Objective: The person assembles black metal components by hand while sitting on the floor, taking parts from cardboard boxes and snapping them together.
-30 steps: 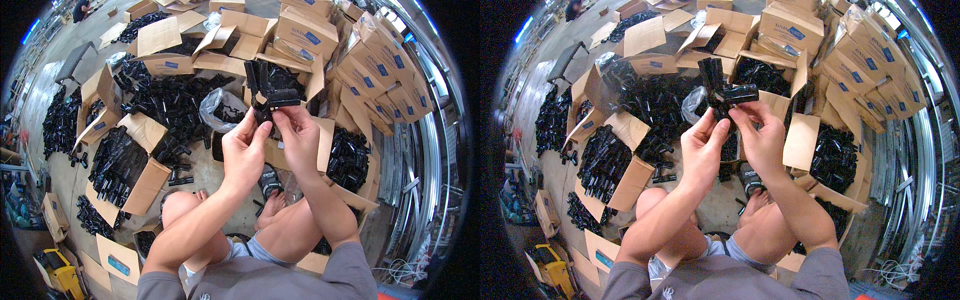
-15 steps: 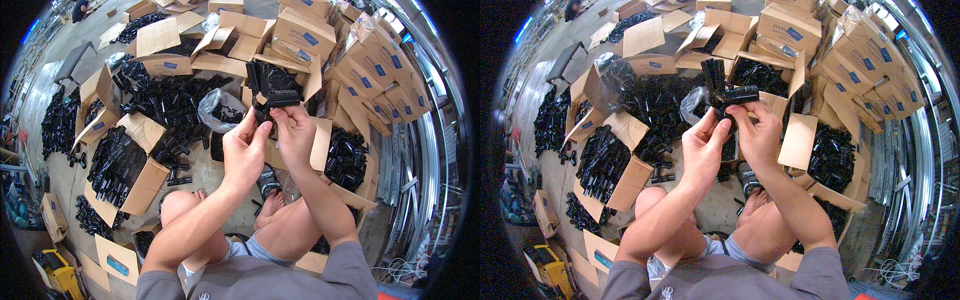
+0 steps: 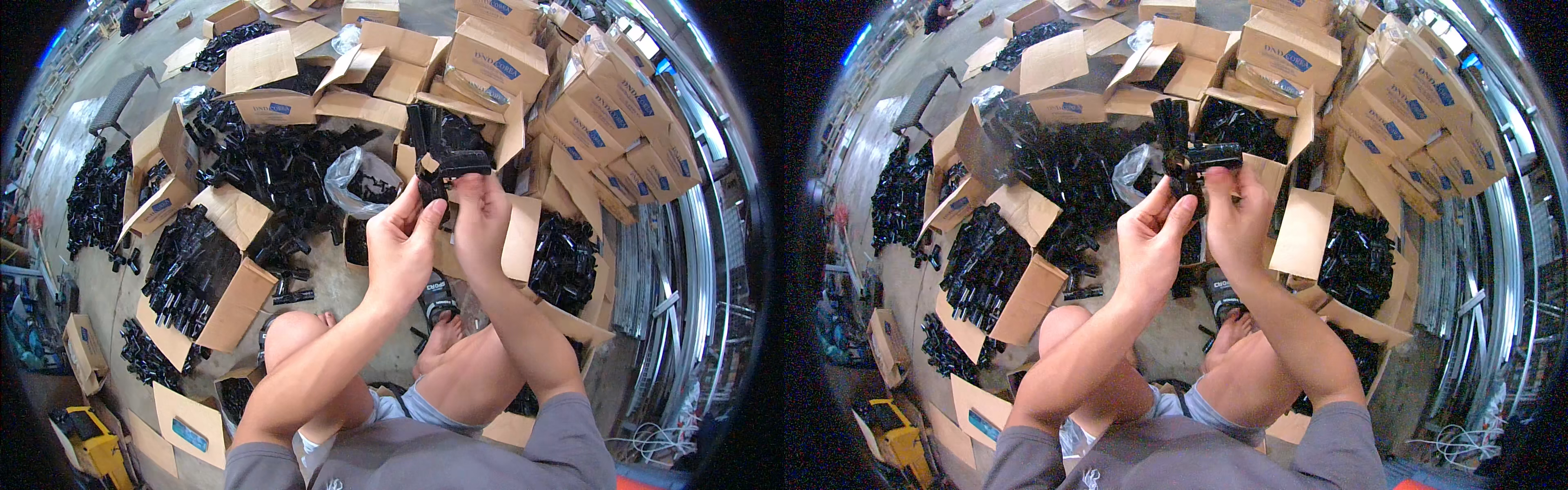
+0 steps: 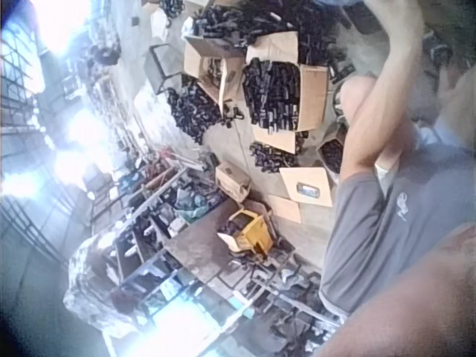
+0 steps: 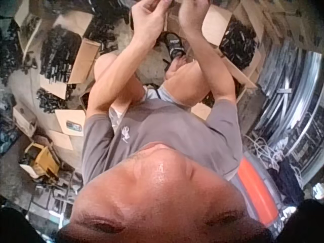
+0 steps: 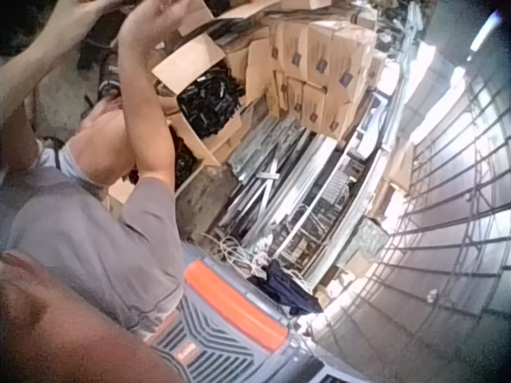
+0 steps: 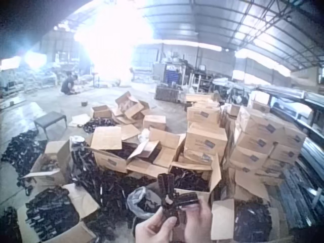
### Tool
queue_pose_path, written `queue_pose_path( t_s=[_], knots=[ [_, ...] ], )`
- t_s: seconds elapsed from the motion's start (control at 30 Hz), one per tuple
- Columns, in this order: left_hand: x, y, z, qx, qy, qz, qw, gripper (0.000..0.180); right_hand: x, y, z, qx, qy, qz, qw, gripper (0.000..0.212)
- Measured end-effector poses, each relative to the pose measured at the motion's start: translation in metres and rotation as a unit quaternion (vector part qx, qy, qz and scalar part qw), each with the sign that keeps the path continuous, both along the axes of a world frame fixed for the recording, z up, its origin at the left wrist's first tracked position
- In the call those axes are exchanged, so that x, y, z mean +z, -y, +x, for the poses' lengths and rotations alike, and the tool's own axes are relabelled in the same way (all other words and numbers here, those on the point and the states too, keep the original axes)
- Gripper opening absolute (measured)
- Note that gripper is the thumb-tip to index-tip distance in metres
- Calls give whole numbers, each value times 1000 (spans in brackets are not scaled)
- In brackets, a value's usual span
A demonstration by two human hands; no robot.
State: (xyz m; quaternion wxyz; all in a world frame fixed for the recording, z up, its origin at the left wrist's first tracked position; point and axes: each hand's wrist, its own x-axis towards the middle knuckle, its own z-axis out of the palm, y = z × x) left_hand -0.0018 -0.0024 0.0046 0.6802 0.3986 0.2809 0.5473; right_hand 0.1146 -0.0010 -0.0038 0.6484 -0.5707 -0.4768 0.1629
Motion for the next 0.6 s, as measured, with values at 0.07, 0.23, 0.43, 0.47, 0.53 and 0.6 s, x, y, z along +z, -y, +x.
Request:
queue_pose_path(
  t_s=[0.07, 0.23, 0.43, 0.47, 0.53, 0.6],
  knots=[
    [2, -3, -3, -6, -16, 0, 1000, 40, 9, -1, 0, 18, -110, 12, 994, 29],
    [-9, -9, -15, -32, -119, -22, 992, 40, 22, 6, 26, 205, -232, -102, 945, 30],
    [-5, -26, -49, -53, -376, 102, 920, 53, 0, 16, 36, 168, -281, -191, 925, 25],
    [-7, -29, -54, 37, -467, 180, 865, 59, -6, 18, 38, 156, -258, -239, 923, 26],
    [19, -33, -64, 49, -483, 105, 868, 64, -18, 24, 41, 170, -96, -345, 918, 27],
    [17, -38, -75, 92, -440, 118, 885, 63, -24, 29, 37, 219, -51, -463, 857, 29]
  ],
)
